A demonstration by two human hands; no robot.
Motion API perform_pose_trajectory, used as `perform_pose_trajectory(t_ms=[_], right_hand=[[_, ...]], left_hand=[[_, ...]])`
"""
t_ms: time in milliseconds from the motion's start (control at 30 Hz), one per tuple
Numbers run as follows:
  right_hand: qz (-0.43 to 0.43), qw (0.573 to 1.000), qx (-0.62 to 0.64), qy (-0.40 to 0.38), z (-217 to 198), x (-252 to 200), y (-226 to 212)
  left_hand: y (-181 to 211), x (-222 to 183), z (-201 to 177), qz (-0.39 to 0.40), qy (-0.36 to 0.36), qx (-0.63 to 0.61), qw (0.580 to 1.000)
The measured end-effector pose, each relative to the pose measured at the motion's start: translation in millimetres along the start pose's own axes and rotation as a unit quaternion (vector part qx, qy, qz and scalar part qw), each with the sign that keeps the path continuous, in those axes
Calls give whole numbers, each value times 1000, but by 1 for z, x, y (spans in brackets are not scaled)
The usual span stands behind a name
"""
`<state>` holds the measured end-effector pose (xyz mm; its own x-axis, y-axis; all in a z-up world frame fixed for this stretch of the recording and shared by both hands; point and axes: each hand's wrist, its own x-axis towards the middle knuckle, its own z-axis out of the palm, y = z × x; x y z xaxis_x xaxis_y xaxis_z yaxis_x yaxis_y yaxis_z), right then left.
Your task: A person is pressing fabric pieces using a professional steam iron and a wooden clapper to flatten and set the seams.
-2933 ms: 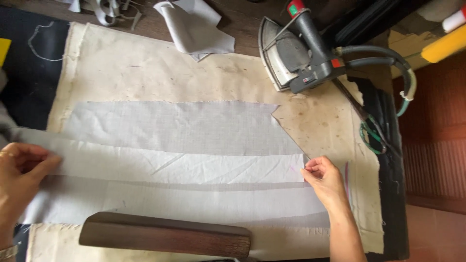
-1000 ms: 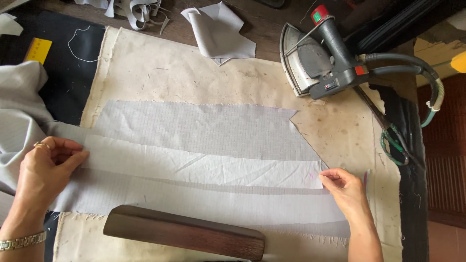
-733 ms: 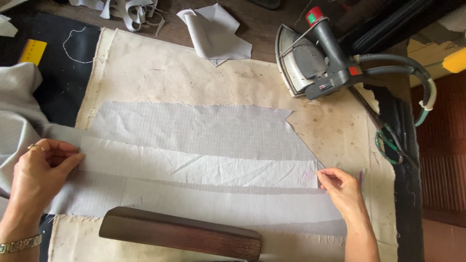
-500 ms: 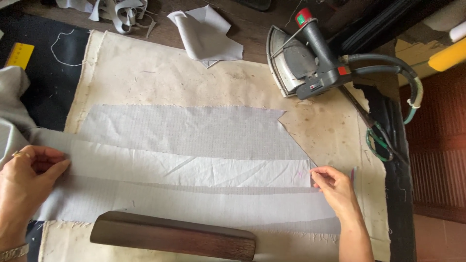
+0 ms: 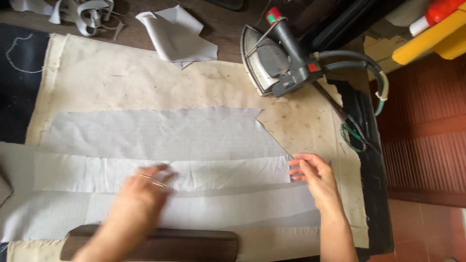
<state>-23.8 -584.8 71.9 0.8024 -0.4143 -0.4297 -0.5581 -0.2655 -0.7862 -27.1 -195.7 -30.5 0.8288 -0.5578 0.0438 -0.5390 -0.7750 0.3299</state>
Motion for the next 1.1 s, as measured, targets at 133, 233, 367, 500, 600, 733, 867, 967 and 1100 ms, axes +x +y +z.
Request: perform_pose_trajectory(t_ms=[133, 233, 367, 500, 600, 733, 867, 967, 1100], right_hand=[[15, 999, 21, -21, 0, -4, -7], [40, 998, 16, -42, -2, 0, -6], [33, 999, -9, -29, -10, 5, 3], [39, 999, -23, 18, -14, -1, -2], [37, 998, -35, 41, -17, -3, 14], [72, 995, -55, 48, -16, -12, 40], [-156, 972, -147, 101, -9, -29, 71], [-286, 934, -188, 106, -3, -44, 73], [-315, 916, -225, 103, 0, -56, 78]], left_hand=[[56, 18, -20, 12, 31, -38, 999], [59, 19, -9, 10, 36, 24, 999], [60, 17, -8, -5, 15, 27, 1000], [60, 18, -9, -6, 22, 32, 999], [68, 28, -12, -5, 55, 10, 998], [102, 69, -6, 105, 48, -59, 992], [148, 121, 11, 259, 83, -60, 960], [169, 148, 34, 309, 100, -56, 944], [182, 171, 59, 307, 89, -87, 943]])
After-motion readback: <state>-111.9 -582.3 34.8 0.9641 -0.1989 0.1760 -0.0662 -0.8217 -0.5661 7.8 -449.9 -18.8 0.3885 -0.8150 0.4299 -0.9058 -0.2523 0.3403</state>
